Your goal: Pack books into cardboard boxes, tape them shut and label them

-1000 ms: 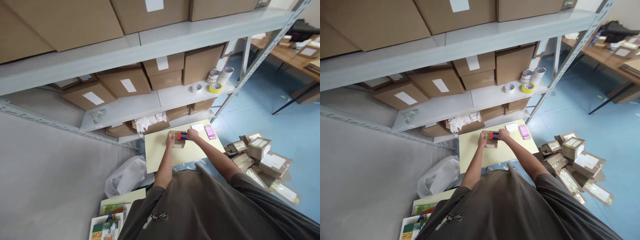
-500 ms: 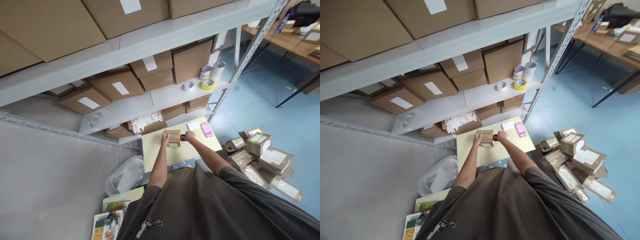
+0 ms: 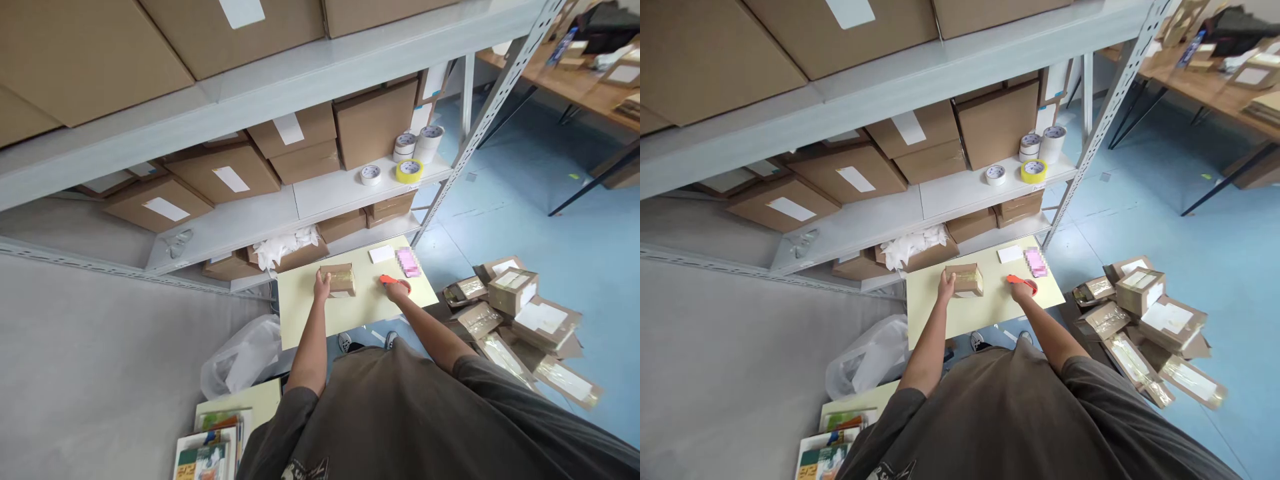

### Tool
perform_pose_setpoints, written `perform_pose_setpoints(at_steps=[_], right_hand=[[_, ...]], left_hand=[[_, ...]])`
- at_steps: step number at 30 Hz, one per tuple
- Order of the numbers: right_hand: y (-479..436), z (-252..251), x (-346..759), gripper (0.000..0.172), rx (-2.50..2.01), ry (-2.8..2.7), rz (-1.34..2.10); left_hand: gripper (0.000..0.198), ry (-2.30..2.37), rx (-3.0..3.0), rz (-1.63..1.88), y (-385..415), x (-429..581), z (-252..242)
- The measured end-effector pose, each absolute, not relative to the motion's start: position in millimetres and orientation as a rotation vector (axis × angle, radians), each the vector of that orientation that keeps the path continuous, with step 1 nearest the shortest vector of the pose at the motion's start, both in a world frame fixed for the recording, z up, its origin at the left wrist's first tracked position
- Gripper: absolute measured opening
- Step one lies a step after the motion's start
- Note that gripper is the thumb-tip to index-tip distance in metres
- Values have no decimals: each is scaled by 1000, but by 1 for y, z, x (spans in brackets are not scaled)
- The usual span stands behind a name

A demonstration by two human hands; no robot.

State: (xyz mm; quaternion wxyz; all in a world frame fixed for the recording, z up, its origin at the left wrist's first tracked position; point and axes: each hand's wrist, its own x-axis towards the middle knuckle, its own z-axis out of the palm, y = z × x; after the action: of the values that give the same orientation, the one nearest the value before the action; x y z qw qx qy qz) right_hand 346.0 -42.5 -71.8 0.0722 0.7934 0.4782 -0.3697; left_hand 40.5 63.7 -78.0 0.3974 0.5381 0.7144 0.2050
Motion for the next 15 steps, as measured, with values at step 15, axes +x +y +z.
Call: perform_pose_setpoints(at_steps=[15], right_hand=[[-15,-63,221,66,2879,1575,-2612]], left_hand=[[84,1442,1205,1075,44,27,-89]])
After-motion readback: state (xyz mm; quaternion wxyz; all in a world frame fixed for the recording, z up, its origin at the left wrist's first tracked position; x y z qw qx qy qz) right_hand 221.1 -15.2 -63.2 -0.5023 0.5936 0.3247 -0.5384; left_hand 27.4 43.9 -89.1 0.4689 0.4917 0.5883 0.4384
